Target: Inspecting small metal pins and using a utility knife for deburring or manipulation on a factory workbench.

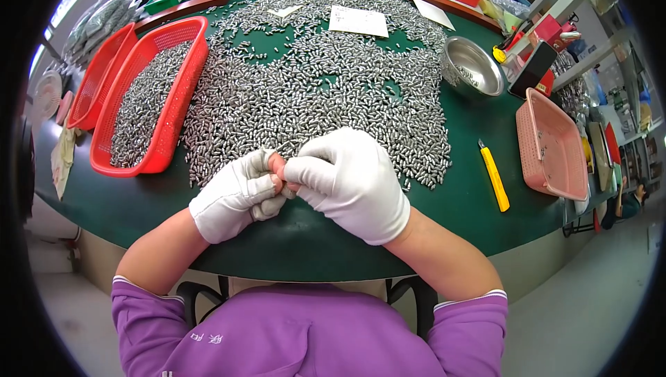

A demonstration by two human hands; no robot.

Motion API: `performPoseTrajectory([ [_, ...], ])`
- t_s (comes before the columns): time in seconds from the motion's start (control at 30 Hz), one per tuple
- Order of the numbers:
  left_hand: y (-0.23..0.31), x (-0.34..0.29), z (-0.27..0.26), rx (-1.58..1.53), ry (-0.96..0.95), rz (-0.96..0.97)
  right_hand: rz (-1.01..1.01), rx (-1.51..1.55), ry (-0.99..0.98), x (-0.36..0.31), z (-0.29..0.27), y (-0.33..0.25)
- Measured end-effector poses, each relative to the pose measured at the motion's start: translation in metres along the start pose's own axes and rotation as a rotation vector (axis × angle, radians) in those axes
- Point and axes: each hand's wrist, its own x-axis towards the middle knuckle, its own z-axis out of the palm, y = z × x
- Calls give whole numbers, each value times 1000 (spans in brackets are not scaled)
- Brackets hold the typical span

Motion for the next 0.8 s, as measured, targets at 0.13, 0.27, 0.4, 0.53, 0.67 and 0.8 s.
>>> performPoseTrajectory([
  [0.13, 0, 0, -1, -38, -22, -4, 27, -18, -1, 2, -1, -1],
  [0.27, 0, -1, 0, -84, 18, -25, 17, -58, -30, 3, -2, -1],
  [0.4, 1, -3, 2, -132, 46, -18, 19, -95, -12, 1, 0, 0],
  [0.53, 4, -2, 0, -124, -7, 35, 99, -243, 60, -8, -3, 5],
  [0.67, 7, -2, -5, -28, 8, 194, 79, -315, 164, -10, -6, 20],
  [0.8, 9, -1, 0, 288, 259, 340, 45, -525, 319, -9, -43, 7],
])
